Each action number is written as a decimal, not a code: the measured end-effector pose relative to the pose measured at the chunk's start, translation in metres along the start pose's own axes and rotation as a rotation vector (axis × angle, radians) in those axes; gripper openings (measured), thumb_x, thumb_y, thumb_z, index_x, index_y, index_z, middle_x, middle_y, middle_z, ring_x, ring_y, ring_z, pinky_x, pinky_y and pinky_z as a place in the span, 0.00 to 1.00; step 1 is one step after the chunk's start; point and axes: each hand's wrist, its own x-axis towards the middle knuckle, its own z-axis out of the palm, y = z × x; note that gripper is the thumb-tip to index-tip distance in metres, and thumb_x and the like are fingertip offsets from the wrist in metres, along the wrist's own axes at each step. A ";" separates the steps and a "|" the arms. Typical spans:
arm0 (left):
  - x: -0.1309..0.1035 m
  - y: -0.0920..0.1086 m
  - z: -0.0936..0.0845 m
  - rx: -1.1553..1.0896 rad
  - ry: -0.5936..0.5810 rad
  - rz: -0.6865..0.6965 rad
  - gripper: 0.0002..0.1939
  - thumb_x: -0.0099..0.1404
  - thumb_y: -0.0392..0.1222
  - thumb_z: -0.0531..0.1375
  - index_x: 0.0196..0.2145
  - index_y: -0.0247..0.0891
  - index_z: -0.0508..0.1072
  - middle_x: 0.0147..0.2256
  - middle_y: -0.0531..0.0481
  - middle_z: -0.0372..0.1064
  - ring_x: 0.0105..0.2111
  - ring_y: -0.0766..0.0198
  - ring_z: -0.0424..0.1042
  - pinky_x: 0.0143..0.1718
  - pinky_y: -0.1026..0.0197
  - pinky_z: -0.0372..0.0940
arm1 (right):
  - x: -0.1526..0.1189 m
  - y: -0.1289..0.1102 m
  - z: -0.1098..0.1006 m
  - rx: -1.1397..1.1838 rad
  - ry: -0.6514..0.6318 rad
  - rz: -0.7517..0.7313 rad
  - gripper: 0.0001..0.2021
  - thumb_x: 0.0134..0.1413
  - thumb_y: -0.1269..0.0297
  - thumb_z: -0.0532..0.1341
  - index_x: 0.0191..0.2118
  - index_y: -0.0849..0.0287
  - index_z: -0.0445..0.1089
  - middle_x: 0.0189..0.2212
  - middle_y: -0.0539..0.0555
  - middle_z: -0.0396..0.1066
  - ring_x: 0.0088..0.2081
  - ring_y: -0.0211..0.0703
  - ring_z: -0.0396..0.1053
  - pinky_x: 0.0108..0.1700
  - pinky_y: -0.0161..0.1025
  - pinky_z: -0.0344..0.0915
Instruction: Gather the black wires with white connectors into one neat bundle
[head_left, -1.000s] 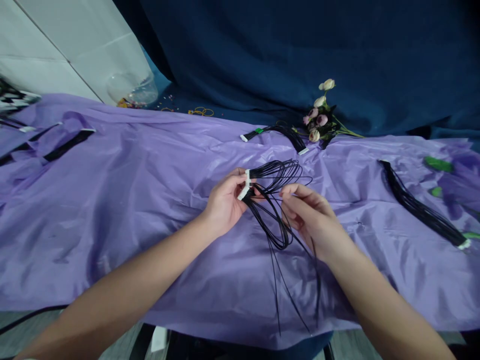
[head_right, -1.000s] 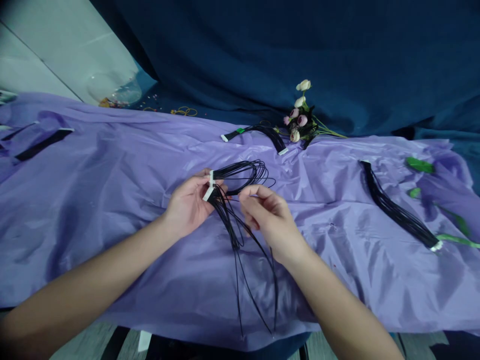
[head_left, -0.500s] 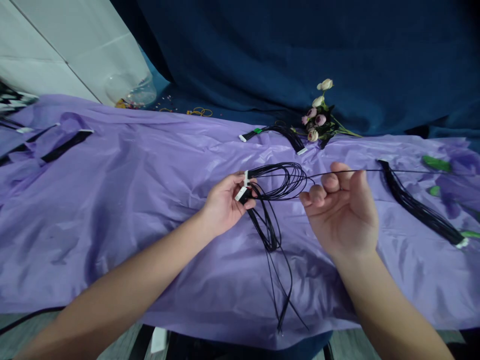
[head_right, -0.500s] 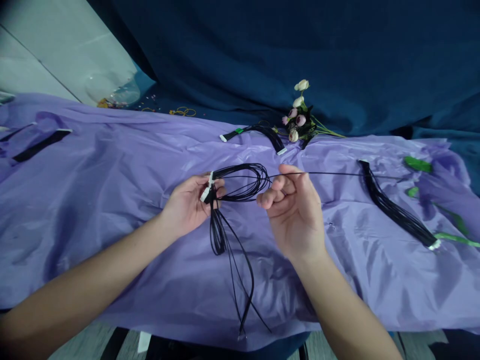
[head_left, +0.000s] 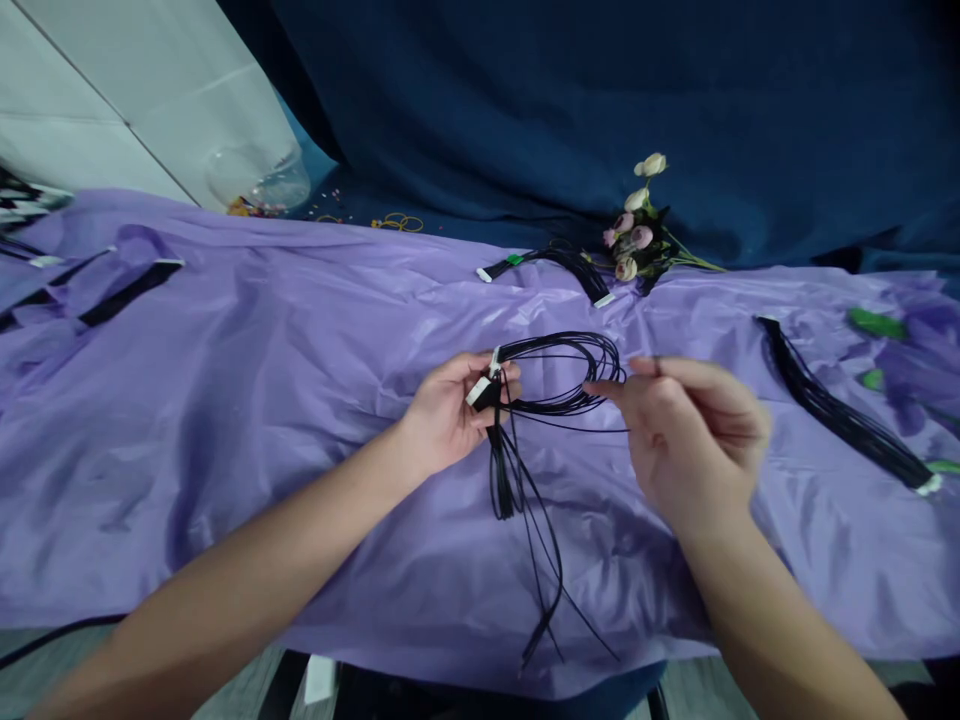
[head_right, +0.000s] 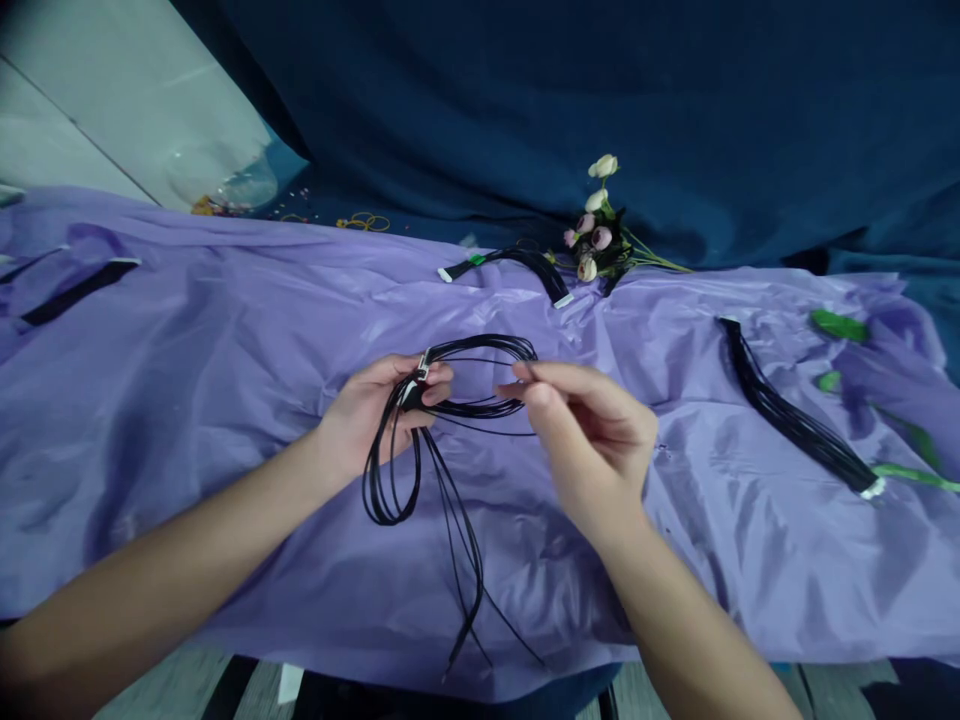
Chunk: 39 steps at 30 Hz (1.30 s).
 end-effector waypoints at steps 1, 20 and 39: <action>0.000 0.000 0.000 -0.004 -0.019 -0.008 0.07 0.58 0.30 0.50 0.25 0.31 0.64 0.24 0.50 0.56 0.21 0.72 0.59 0.09 0.74 0.45 | -0.002 0.001 -0.001 -0.117 0.001 -0.071 0.06 0.53 0.65 0.63 0.37 0.47 0.75 0.21 0.47 0.66 0.21 0.34 0.60 0.31 0.39 0.68; -0.005 -0.003 -0.001 0.154 0.020 0.058 0.04 0.53 0.33 0.56 0.29 0.35 0.64 0.25 0.51 0.63 0.21 0.68 0.64 0.13 0.70 0.49 | -0.001 -0.002 0.000 -0.512 -0.206 -0.343 0.06 0.46 0.76 0.63 0.27 0.57 0.70 0.22 0.50 0.69 0.23 0.35 0.64 0.26 0.35 0.61; 0.000 -0.008 -0.008 0.342 0.008 0.162 0.03 0.55 0.35 0.58 0.28 0.35 0.65 0.25 0.53 0.63 0.20 0.70 0.65 0.14 0.71 0.50 | 0.003 0.007 -0.005 -0.828 -0.243 -0.583 0.07 0.51 0.76 0.61 0.35 0.60 0.71 0.20 0.47 0.64 0.20 0.30 0.60 0.25 0.29 0.62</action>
